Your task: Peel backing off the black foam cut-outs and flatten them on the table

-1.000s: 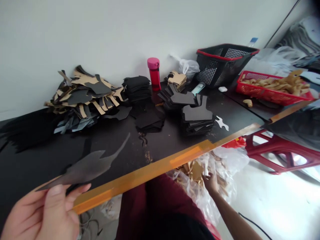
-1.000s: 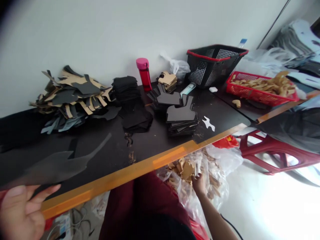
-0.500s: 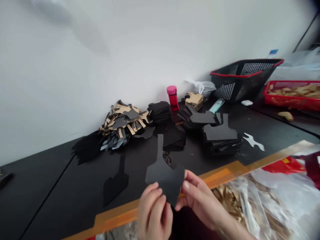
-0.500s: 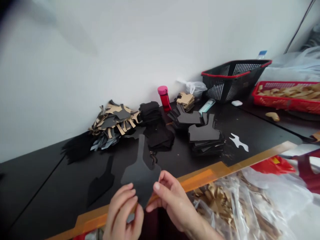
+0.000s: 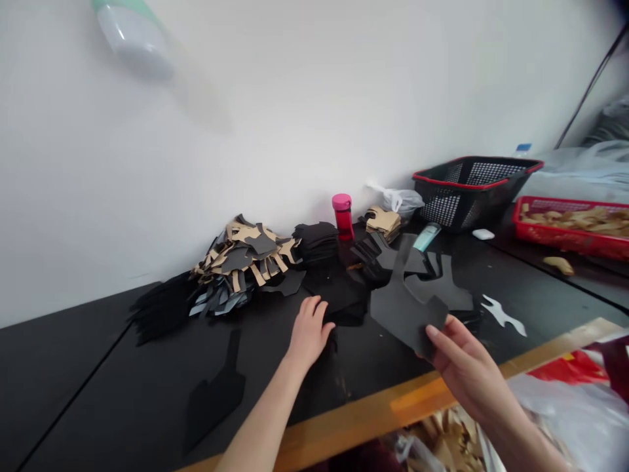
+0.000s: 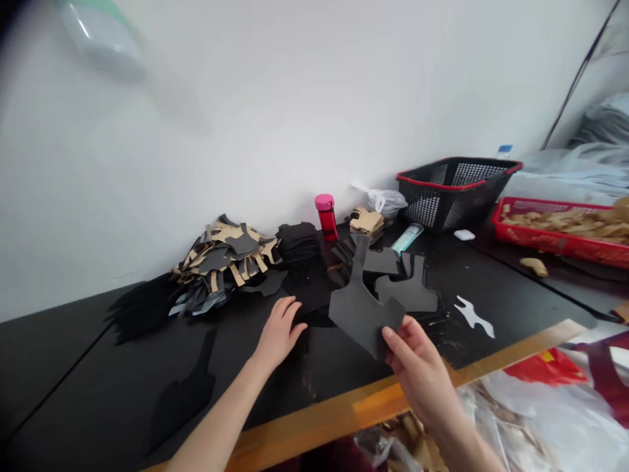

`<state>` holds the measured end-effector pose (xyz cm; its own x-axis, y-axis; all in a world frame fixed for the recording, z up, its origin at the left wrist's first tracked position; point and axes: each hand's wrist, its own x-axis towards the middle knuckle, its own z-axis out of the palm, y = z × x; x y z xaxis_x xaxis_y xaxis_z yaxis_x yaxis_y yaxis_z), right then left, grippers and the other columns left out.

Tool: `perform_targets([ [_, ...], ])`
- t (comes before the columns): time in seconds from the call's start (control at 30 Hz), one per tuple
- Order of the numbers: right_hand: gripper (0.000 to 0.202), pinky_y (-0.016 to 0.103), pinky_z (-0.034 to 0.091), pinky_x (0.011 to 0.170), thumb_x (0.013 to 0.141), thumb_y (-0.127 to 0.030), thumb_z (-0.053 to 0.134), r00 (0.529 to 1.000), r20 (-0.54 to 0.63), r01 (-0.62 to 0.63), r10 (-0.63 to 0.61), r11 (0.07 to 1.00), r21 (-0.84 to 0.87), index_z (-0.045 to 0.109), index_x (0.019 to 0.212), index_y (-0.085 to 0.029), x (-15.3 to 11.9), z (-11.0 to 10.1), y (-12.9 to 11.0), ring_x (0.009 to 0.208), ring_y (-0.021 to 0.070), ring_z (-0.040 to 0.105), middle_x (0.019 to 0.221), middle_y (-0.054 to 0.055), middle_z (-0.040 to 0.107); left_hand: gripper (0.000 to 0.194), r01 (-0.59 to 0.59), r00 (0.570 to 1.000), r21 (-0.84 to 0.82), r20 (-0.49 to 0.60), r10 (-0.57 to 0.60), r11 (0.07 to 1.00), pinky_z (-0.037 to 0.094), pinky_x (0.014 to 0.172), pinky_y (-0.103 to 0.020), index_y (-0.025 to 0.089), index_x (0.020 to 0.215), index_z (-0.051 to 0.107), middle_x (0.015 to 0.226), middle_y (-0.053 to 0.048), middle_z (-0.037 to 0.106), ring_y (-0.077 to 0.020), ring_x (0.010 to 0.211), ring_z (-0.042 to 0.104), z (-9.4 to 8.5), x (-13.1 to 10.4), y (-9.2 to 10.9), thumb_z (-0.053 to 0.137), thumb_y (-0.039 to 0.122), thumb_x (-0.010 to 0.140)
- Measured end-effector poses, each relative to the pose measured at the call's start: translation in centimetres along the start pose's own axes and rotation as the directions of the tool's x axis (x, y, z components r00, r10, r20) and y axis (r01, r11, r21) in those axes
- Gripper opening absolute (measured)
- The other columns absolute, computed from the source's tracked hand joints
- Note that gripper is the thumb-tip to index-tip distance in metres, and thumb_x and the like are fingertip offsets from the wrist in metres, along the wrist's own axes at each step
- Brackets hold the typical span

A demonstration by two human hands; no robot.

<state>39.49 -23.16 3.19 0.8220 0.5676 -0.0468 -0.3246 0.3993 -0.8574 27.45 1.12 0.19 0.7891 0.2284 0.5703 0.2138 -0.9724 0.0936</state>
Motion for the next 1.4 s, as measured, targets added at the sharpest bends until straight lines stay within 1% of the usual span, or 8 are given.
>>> perform_targets([
  [0.2,0.032,0.028,0.050,0.065,0.069,-0.035,0.073,0.996,0.030,-0.084,0.085,0.996,-0.016,0.056,0.091,-0.021,-0.8,-1.4,1.0,0.073,0.0162,0.058,0.092,0.005,0.061,0.017,-0.006,1.000,-0.018,0.001,0.006,1.000,0.053,0.076,-0.038,0.016,0.090,0.062,0.099,-0.008,0.065,-0.0230,0.090,0.062,1.3,2.1,-1.5,0.056,0.008,0.077],
  [0.4,0.030,0.021,0.046,0.061,0.072,-0.033,0.072,0.988,0.094,-0.120,0.123,0.992,-0.031,0.053,0.093,-0.023,-0.7,-0.2,1.5,0.068,0.0113,0.053,0.082,0.000,0.058,0.022,0.098,0.960,-0.011,-0.263,-0.097,0.995,0.051,0.086,-0.033,0.012,0.098,0.057,0.099,-0.012,0.062,-0.0181,0.096,0.060,-2.7,1.5,-1.6,0.038,0.011,0.088],
  [0.6,0.030,0.022,0.046,0.068,0.071,-0.035,0.073,0.959,0.206,-0.174,0.196,0.977,-0.122,0.055,0.090,-0.020,-1.3,1.8,2.5,0.074,0.0122,0.055,0.085,0.002,0.060,0.034,0.008,0.945,0.072,-0.327,0.016,0.997,0.047,0.098,-0.033,0.014,0.112,0.053,0.115,-0.010,0.058,-0.0188,0.112,0.053,-8.3,-9.5,-0.3,0.050,0.003,0.081],
  [0.8,0.035,0.019,0.041,0.058,0.073,-0.041,0.068,0.923,0.316,-0.068,0.220,0.902,-0.426,0.051,0.092,-0.018,-1.4,6.6,6.9,0.065,0.0097,0.049,0.075,0.000,0.054,0.025,0.126,0.991,0.000,-0.055,-0.126,0.992,0.046,0.099,-0.038,0.016,0.104,0.055,0.112,-0.008,0.058,-0.0194,0.115,0.051,-8.0,-18.7,0.9,0.044,0.005,0.085],
  [0.93,0.045,0.022,0.042,0.059,0.074,-0.041,0.065,0.926,0.346,0.040,0.153,0.869,-0.493,0.043,0.106,-0.018,-2.0,9.2,10.9,0.066,0.0118,0.050,0.073,-0.002,0.050,0.021,0.367,0.922,-0.142,-0.073,-0.379,0.919,0.044,0.097,-0.044,0.019,0.107,0.051,0.112,-0.009,0.056,-0.0218,0.115,0.048,-8.2,-18.8,1.9,0.048,0.018,0.086],
  [1.1,0.038,0.023,0.043,0.056,0.076,-0.039,0.061,0.948,0.311,0.146,0.068,0.776,-0.614,0.041,0.102,-0.019,-3.4,10.0,13.7,0.061,0.0121,0.051,0.073,-0.001,0.051,0.018,0.652,0.658,-0.433,-0.086,-0.748,0.623,0.050,0.077,-0.029,0.019,0.105,0.046,0.097,-0.006,0.057,-0.0143,0.088,0.057,-7.8,-16.9,3.2,0.045,0.028,0.090],
  [1.17,0.034,0.023,0.044,0.053,0.077,-0.039,0.059,0.955,0.294,0.178,0.028,0.738,-0.650,0.041,0.098,-0.019,-3.9,10.0,14.0,0.060,0.0129,0.053,0.074,0.000,0.053,0.017,0.676,0.606,-0.476,-0.074,-0.792,0.563,0.049,0.070,-0.027,0.018,0.099,0.047,0.090,-0.004,0.057,-0.0132,0.079,0.056,-7.3,-16.3,3.0,0.047,0.031,0.088],
  [1.4,0.014,0.024,0.047,0.055,0.085,-0.032,0.050,0.914,0.403,0.375,-0.045,0.473,-0.797,0.053,0.088,-0.019,-4.3,10.1,13.9,0.060,0.0131,0.055,0.073,0.002,0.057,0.011,0.607,0.709,-0.353,-0.166,-0.686,0.712,0.047,0.071,-0.027,0.018,0.095,0.053,0.083,-0.003,0.056,-0.0136,0.076,0.054,-6.2,-16.2,1.8,0.053,0.022,0.084],
])
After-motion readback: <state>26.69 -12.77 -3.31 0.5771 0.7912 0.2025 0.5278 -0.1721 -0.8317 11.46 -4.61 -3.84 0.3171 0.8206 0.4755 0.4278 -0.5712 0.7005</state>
